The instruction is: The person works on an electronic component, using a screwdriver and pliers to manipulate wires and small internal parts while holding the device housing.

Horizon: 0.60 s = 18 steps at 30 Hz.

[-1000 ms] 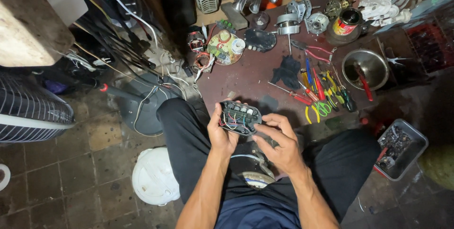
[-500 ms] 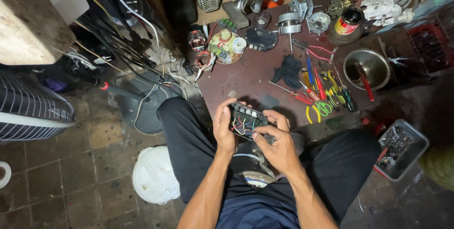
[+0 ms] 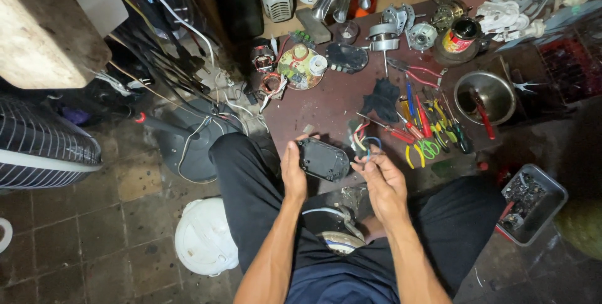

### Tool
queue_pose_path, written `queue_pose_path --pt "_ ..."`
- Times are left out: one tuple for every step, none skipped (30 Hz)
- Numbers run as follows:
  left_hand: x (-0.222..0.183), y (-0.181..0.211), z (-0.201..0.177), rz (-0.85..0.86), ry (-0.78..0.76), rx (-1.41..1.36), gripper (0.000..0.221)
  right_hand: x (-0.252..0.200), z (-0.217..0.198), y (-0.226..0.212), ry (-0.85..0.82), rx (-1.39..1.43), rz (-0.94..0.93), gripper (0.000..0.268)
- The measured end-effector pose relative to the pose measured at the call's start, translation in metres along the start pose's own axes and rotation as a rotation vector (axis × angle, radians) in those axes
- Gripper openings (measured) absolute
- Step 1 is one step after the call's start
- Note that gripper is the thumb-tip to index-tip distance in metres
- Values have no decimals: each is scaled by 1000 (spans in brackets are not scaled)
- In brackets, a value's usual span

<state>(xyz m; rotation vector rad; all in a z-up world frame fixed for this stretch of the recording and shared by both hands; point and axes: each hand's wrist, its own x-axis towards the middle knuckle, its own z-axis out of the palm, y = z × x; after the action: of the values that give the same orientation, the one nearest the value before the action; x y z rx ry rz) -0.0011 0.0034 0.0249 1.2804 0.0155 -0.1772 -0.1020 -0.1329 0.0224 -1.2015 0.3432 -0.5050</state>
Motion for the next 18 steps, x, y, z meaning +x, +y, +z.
queue_pose_path --pt "2 -7 -4 -21 10 26 55 0 -11 13 23 117 45 12" --pt "3 -11 -6 -22 9 26 55 1 -14 12 24 116 45 12" --pt "6 -16 -8 -66 27 130 51 3 -16 13 37 161 62 10" --pt "9 -20 -10 -111 45 234 47 5 -18 13 50 206 79 8" --pt "15 -34 -16 -111 44 233 47 5 -20 12 51 205 78 8" --pt "22 -47 -22 -164 44 335 48 5 -23 11 53 251 99 8" --pt "29 -62 -28 -216 43 437 50 5 -26 10 55 296 119 7" --pt "33 -75 -31 -215 40 436 50 5 -29 13 57 295 117 7" --pt "38 -89 -34 -203 50 489 48 5 -34 16 64 355 123 8" --pt "42 -103 -36 -190 59 542 47 6 -38 18 70 416 129 8" --pt "45 -111 -37 -188 54 540 47 7 -37 15 72 415 124 8" --pt "49 -119 -39 -135 50 612 45 7 -36 11 60 417 131 10" --pt "52 -127 -40 -81 45 684 43 7 -35 8 48 420 139 12" --pt "52 -125 -40 -80 40 683 43 8 -36 8 52 419 135 12" --pt "50 -124 -41 -123 43 754 42 8 -36 8 54 430 128 10" --pt "49 -123 -42 -167 46 825 41 8 -37 9 57 440 121 9" --pt "48 -119 -41 -168 43 828 41 7 -37 10 60 441 121 9" --pt "46 -115 -40 -157 70 936 42 7 -37 11 56 423 106 9"
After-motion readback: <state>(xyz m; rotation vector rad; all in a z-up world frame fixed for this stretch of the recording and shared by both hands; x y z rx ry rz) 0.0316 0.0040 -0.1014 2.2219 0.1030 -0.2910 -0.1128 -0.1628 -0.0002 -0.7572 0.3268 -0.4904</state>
